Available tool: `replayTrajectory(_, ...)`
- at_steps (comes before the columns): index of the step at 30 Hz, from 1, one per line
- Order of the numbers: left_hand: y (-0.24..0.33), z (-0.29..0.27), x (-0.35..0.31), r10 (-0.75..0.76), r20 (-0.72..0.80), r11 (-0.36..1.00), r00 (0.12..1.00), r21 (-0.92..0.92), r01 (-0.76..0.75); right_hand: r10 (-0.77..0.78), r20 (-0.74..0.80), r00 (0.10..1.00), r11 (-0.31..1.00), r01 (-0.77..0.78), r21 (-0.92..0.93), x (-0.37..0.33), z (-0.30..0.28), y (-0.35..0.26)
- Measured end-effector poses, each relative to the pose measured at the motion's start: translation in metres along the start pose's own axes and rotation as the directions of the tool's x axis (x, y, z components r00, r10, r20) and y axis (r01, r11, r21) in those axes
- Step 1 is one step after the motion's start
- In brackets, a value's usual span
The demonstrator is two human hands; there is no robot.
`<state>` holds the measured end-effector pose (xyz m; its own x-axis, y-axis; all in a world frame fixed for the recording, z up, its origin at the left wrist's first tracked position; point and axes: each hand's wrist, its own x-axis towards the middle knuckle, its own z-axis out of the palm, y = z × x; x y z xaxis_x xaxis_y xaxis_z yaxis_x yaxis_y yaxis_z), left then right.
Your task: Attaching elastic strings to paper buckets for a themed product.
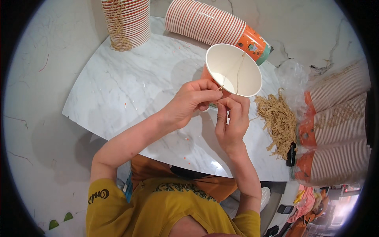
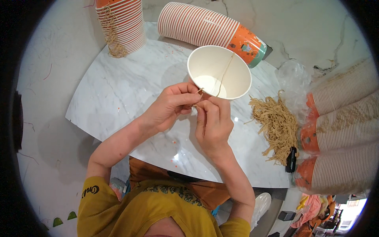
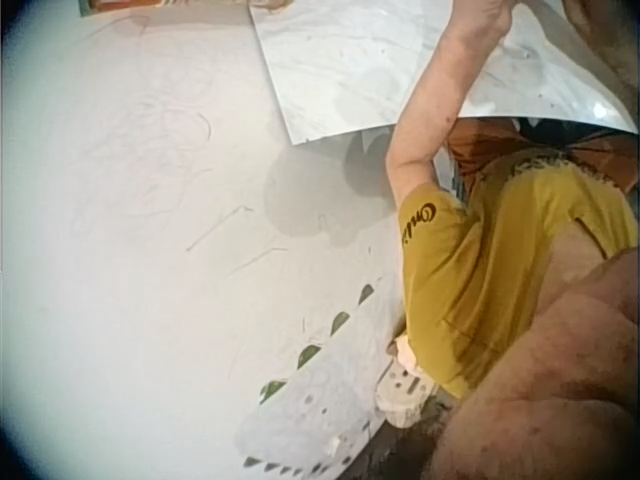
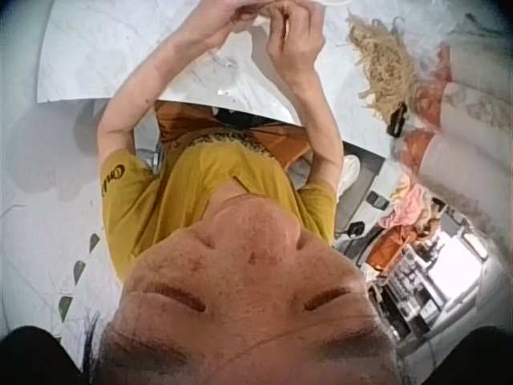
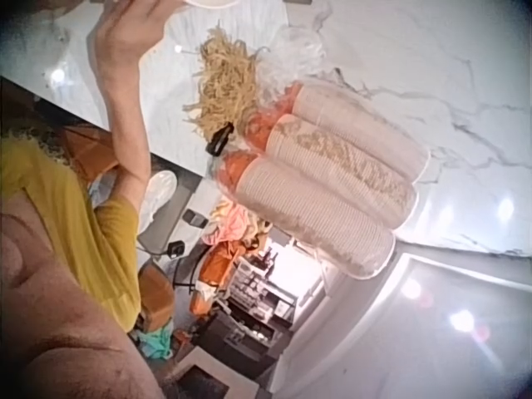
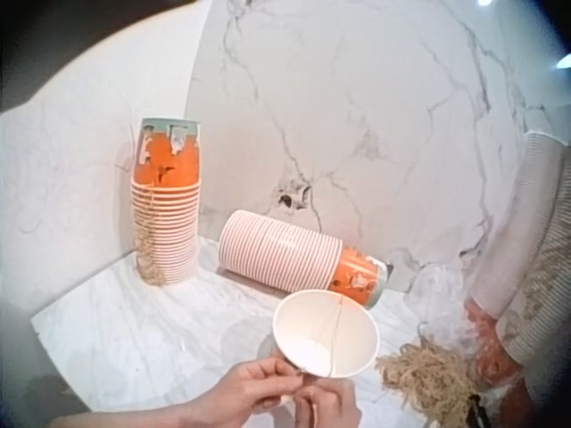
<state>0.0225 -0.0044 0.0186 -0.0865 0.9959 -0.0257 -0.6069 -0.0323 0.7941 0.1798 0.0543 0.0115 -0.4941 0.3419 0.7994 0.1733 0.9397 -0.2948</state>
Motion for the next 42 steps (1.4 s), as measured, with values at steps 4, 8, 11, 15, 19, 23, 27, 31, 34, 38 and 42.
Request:
replayTrajectory(4,0.001,0.006,-0.001,0.051,-0.090,0.998,0.995,0.044,-0.048,0.035,-0.044,0.998,0.999,-0.034,0.016,0.001,0.001,0.004)
replayTrajectory(8,-0.001,0.001,-0.004,0.065,-0.145,0.998,0.987,-0.004,-0.066,0.011,-0.049,0.999,1.000,-0.011,0.002,0.002,0.007,0.002)
replayTrajectory(11,-0.002,-0.002,-0.003,0.066,-0.117,0.997,0.991,-0.021,-0.069,-0.024,-0.036,0.999,0.998,0.022,-0.050,0.003,0.008,0.000)
replayTrajectory(15,0.001,-0.002,-0.005,0.045,-0.120,0.999,0.992,-0.013,-0.047,0.011,-0.075,0.997,0.999,-0.014,-0.049,0.007,0.009,0.001)
replayTrajectory(19,0.003,0.006,-0.011,0.171,-0.134,0.974,0.976,0.174,-0.147,-0.082,-0.065,0.995,0.988,0.072,-0.135,0.020,0.006,-0.002)
replayTrajectory(23,-0.003,0.003,-0.011,0.455,-0.106,0.778,0.884,0.531,-0.337,-0.112,-0.074,0.991,0.983,0.099,-0.157,0.031,0.011,-0.005)
replayTrajectory(27,-0.003,0.003,-0.010,0.576,-0.075,0.613,0.814,0.699,-0.369,-0.140,-0.070,0.988,0.974,0.125,-0.188,0.038,0.011,-0.001)
replayTrajectory(31,-0.005,0.003,-0.009,0.641,-0.024,0.536,0.767,0.729,-0.425,-0.106,-0.075,0.992,0.960,0.082,-0.267,0.038,0.013,-0.006)
replayTrajectory(34,-0.006,0.005,-0.009,0.664,0.017,0.506,0.747,0.725,-0.467,-0.050,-0.077,0.996,0.962,0.027,-0.271,0.036,0.010,-0.010)
replayTrajectory(38,-0.007,0.004,-0.010,0.661,0.051,0.487,0.749,0.729,-0.481,-0.020,-0.046,0.999,0.965,0.007,-0.263,0.032,0.008,-0.009)
replayTrajectory(42,-0.010,0.005,-0.008,0.708,0.102,0.414,0.699,0.742,-0.527,-0.025,-0.076,0.997,0.971,0.006,-0.239,0.030,0.009,-0.006)
